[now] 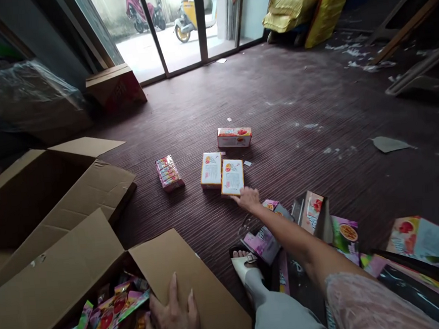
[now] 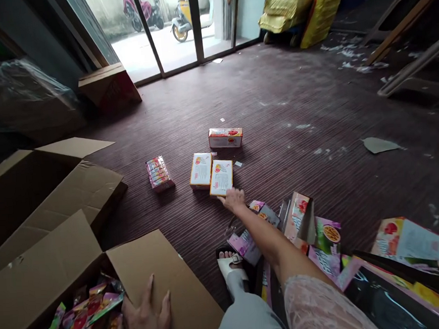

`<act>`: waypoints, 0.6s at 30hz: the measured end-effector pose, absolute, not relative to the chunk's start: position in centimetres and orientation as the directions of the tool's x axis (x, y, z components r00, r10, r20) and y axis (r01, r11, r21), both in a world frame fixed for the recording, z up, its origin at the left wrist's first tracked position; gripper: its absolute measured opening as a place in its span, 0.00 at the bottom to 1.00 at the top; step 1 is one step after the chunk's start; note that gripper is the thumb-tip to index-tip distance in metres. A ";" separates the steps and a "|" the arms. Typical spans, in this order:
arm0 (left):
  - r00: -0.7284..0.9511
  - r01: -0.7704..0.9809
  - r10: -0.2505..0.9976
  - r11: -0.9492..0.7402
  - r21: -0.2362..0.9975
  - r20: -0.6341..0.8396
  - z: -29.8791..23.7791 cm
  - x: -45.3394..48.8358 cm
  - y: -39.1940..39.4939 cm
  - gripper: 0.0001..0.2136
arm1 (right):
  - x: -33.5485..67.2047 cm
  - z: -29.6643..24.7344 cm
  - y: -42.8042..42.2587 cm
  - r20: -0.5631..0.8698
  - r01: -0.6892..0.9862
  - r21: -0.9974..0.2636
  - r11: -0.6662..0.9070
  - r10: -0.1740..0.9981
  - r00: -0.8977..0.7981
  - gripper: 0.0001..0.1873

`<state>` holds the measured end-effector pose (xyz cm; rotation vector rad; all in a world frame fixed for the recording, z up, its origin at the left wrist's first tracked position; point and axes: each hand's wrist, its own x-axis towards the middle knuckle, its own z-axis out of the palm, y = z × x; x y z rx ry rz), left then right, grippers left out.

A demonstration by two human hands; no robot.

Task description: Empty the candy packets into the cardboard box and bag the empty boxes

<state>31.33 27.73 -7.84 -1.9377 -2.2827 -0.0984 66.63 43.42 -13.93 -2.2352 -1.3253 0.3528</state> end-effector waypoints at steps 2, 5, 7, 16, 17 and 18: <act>-0.136 0.990 0.975 0.142 -0.024 0.175 -8.2 30.9 27.6 0.24 | 65.8 -14.0 46.4 0.005 0.756 -0.459 -0.466 0.850 0.527 0.46; -0.090 0.996 0.966 0.094 -0.005 0.241 -8.3 30.6 27.3 0.22 | 64.3 -14.7 50.0 -0.167 0.694 -0.329 -0.640 0.763 0.624 0.56; -0.084 0.996 0.957 0.091 -0.015 0.278 -8.1 30.7 27.0 0.20 | 63.8 -15.6 51.2 -0.309 0.572 -0.322 -0.754 0.655 0.690 0.59; -0.068 0.998 0.956 0.069 0.006 0.286 -6.9 31.7 27.0 0.18 | 65.8 -18.0 45.9 -0.344 0.523 -0.295 -0.800 0.599 0.723 0.57; -0.080 0.997 0.960 0.080 0.014 0.268 -6.8 31.7 27.0 0.18 | 65.8 -17.8 44.6 -0.356 0.515 -0.313 -0.798 0.602 0.715 0.58; -0.098 0.995 0.964 0.096 0.022 0.247 -6.7 31.8 27.1 0.19 | 65.7 -17.4 43.3 -0.372 0.489 -0.355 -0.796 0.601 0.707 0.58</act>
